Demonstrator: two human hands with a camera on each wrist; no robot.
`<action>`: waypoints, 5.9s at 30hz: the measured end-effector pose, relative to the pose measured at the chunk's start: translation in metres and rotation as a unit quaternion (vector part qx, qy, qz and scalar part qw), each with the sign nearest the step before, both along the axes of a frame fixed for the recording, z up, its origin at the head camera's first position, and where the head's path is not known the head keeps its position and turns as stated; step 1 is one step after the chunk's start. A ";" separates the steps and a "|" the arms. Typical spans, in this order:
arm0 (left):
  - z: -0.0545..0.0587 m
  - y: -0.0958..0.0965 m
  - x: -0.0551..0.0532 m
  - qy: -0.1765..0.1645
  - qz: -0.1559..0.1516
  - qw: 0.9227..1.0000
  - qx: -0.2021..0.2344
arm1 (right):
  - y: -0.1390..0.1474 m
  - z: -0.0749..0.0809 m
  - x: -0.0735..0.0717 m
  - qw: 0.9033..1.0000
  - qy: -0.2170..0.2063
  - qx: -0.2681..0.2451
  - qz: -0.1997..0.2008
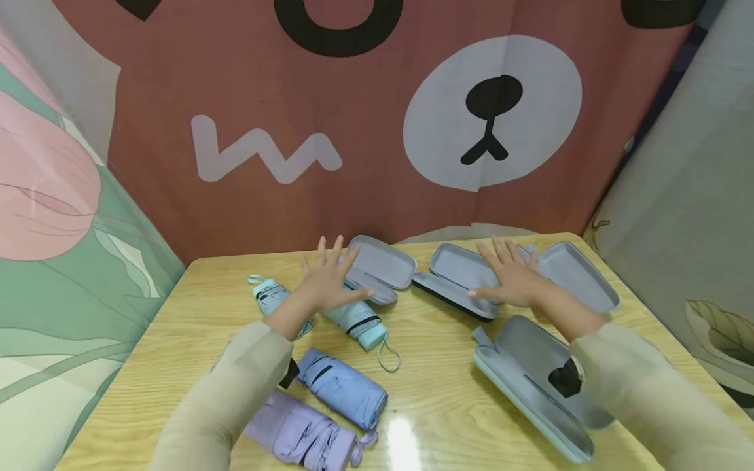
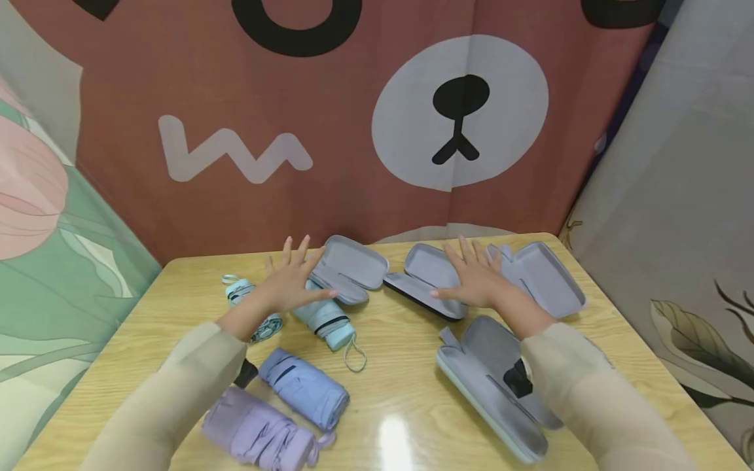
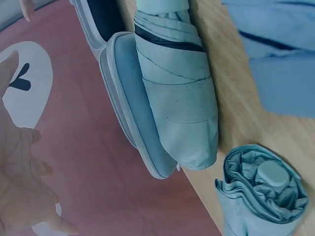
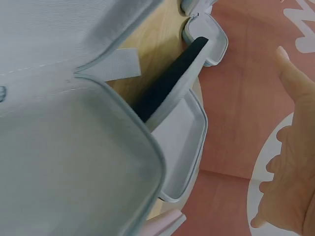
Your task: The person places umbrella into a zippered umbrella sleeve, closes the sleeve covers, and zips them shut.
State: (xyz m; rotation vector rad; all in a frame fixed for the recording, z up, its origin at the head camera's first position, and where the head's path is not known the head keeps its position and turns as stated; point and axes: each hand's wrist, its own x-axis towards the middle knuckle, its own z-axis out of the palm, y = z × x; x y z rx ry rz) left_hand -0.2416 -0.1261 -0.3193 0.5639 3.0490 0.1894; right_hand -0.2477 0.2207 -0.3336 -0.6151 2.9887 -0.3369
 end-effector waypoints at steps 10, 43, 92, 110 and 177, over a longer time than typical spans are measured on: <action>-0.008 -0.013 0.017 0.009 -0.004 1.000 0.014 | 0.005 -0.011 0.018 1.000 0.012 -0.012 0.008; -0.035 -0.035 0.061 0.003 -0.072 0.997 0.035 | 0.034 -0.042 0.059 0.999 -0.014 -0.041 -0.010; -0.068 -0.060 0.080 -0.122 -0.142 0.980 0.060 | 0.078 -0.049 0.084 0.962 -0.165 -0.214 -0.049; -0.069 -0.058 0.077 -0.140 -0.160 0.976 0.055 | 0.109 -0.059 0.088 0.925 -0.218 -0.303 -0.062; -0.069 -0.050 0.054 -0.037 -0.235 0.966 0.106 | 0.061 -0.063 0.095 0.926 -0.142 -0.336 -0.095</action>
